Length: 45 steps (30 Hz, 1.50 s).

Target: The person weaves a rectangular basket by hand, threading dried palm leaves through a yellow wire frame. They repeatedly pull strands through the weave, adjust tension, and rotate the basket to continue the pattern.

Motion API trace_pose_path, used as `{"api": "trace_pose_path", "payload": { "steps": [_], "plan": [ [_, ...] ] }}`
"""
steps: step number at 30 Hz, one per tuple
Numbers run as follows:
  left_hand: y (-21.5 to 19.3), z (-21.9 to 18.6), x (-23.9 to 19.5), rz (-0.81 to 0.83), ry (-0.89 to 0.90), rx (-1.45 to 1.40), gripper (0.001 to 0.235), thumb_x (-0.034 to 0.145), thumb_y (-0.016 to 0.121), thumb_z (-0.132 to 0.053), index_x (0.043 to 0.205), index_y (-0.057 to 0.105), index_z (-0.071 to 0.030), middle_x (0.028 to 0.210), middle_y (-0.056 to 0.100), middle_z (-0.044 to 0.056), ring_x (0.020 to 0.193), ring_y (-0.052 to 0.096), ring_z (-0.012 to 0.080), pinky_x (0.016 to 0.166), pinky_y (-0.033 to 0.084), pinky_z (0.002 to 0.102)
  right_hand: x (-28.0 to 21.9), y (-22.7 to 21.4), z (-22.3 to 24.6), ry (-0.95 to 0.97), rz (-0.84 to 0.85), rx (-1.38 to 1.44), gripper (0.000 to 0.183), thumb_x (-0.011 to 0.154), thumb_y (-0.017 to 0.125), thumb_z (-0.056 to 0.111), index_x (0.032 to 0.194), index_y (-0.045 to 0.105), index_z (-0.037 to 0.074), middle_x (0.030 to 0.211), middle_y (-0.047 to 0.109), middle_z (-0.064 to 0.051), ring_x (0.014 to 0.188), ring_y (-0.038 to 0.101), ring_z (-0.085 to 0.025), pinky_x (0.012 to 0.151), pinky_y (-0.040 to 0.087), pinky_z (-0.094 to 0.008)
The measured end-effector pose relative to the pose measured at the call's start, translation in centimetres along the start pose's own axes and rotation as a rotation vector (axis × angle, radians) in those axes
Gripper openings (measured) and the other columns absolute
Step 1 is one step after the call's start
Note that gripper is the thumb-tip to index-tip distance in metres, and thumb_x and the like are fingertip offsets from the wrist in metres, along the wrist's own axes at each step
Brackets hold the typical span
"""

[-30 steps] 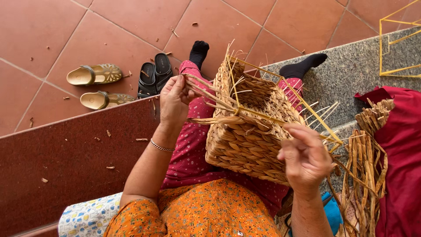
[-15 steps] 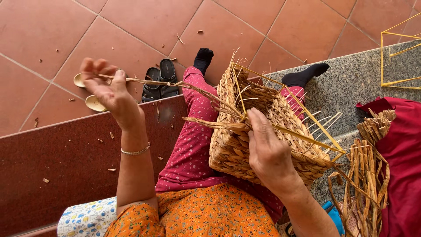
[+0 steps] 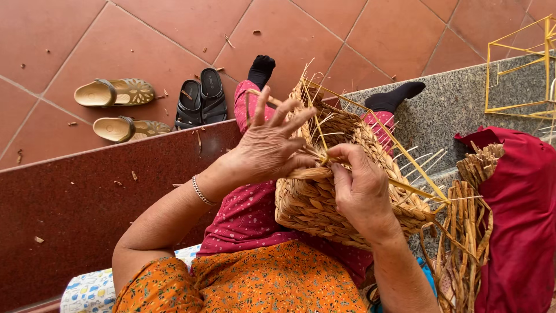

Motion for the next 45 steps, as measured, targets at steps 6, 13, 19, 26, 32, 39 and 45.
{"api": "trace_pose_path", "payload": {
  "steps": [6, 13, 19, 26, 32, 39, 45],
  "plan": [
    [3.3, 0.9, -0.7, 0.184, -0.085, -0.421, 0.024, 0.102, 0.065, -0.031, 0.105, 0.066, -0.008, 0.093, 0.070, 0.007, 0.100, 0.069, 0.0280, 0.103, 0.047, 0.047, -0.2, 0.6, -1.3, 0.092, 0.032, 0.125, 0.026, 0.097, 0.059, 0.000, 0.122, 0.061, 0.007, 0.064, 0.069, -0.001, 0.042, 0.063, -0.005, 0.035, 0.051, -0.023],
    [-2.1, 2.4, -1.5, -0.124, 0.018, -0.689, 0.014, 0.096, 0.075, -0.019, 0.094, 0.072, -0.005, 0.072, 0.067, 0.013, 0.064, 0.069, 0.0283, 0.056, 0.052, 0.039, 0.2, 0.2, -1.5, 0.039, -0.020, 0.189, 0.019, 0.099, 0.064, 0.006, 0.117, 0.071, 0.005, 0.073, 0.072, -0.002, 0.041, 0.057, -0.004, 0.034, 0.045, -0.020],
    [-3.2, 2.3, -1.4, -0.079, -0.018, -0.678, 0.013, 0.094, 0.075, -0.017, 0.092, 0.074, -0.004, 0.076, 0.068, 0.014, 0.063, 0.068, 0.0279, 0.056, 0.052, 0.038, 0.4, 0.1, -0.8, 0.013, -0.069, 0.146, 0.013, 0.098, 0.069, 0.006, 0.110, 0.073, 0.004, 0.079, 0.075, -0.007, 0.052, 0.065, -0.014, 0.047, 0.050, -0.028],
    [-3.9, 6.1, -5.2, 0.038, -0.124, -0.240, 0.013, 0.086, 0.078, -0.015, 0.090, 0.075, -0.003, 0.077, 0.068, 0.009, 0.070, 0.064, 0.0266, 0.067, 0.044, 0.041, -6.4, -3.4, 0.0, -0.425, -0.340, 0.100, 0.028, 0.094, 0.068, 0.006, 0.121, 0.064, -0.002, 0.129, 0.063, -0.028, 0.108, 0.071, -0.042, 0.090, 0.063, -0.037],
    [-0.3, 19.6, -12.1, 0.270, -0.418, -0.248, 0.012, 0.097, 0.073, -0.014, 0.104, 0.076, -0.004, 0.080, 0.071, 0.007, 0.073, 0.065, 0.0142, 0.070, 0.050, 0.027, -17.3, -9.4, -18.3, 0.098, -0.905, 0.362, 0.014, 0.103, 0.064, 0.010, 0.111, 0.071, 0.002, 0.109, 0.075, -0.012, 0.071, 0.068, -0.010, 0.063, 0.058, -0.028],
    [4.0, 26.1, -12.2, 0.397, -0.550, -0.124, 0.010, 0.099, 0.072, -0.012, 0.106, 0.075, -0.006, 0.089, 0.071, 0.007, 0.082, 0.066, 0.0159, 0.078, 0.050, 0.028, -26.1, -11.2, -46.6, 0.634, -0.903, -0.098, 0.022, 0.100, 0.065, 0.009, 0.120, 0.072, 0.005, 0.108, 0.076, -0.012, 0.096, 0.073, -0.028, 0.083, 0.057, -0.038],
    [3.5, 25.1, -6.6, 0.390, -0.576, -0.038, 0.009, 0.101, 0.071, -0.010, 0.108, 0.074, -0.007, 0.096, 0.071, 0.007, 0.089, 0.066, 0.0173, 0.085, 0.049, 0.029, -26.0, -12.9, -55.1, 0.831, -0.810, -0.360, 0.034, 0.097, 0.061, 0.012, 0.129, 0.068, 0.004, 0.137, 0.061, -0.017, 0.122, 0.054, -0.043, 0.104, 0.042, -0.055]
  ]
}}
Point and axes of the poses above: each hand's wrist, its own x-axis towards the middle knuckle, its own y-axis out of the palm, z = x × y, the point moved 9 cm from there along x, towards the middle knuckle
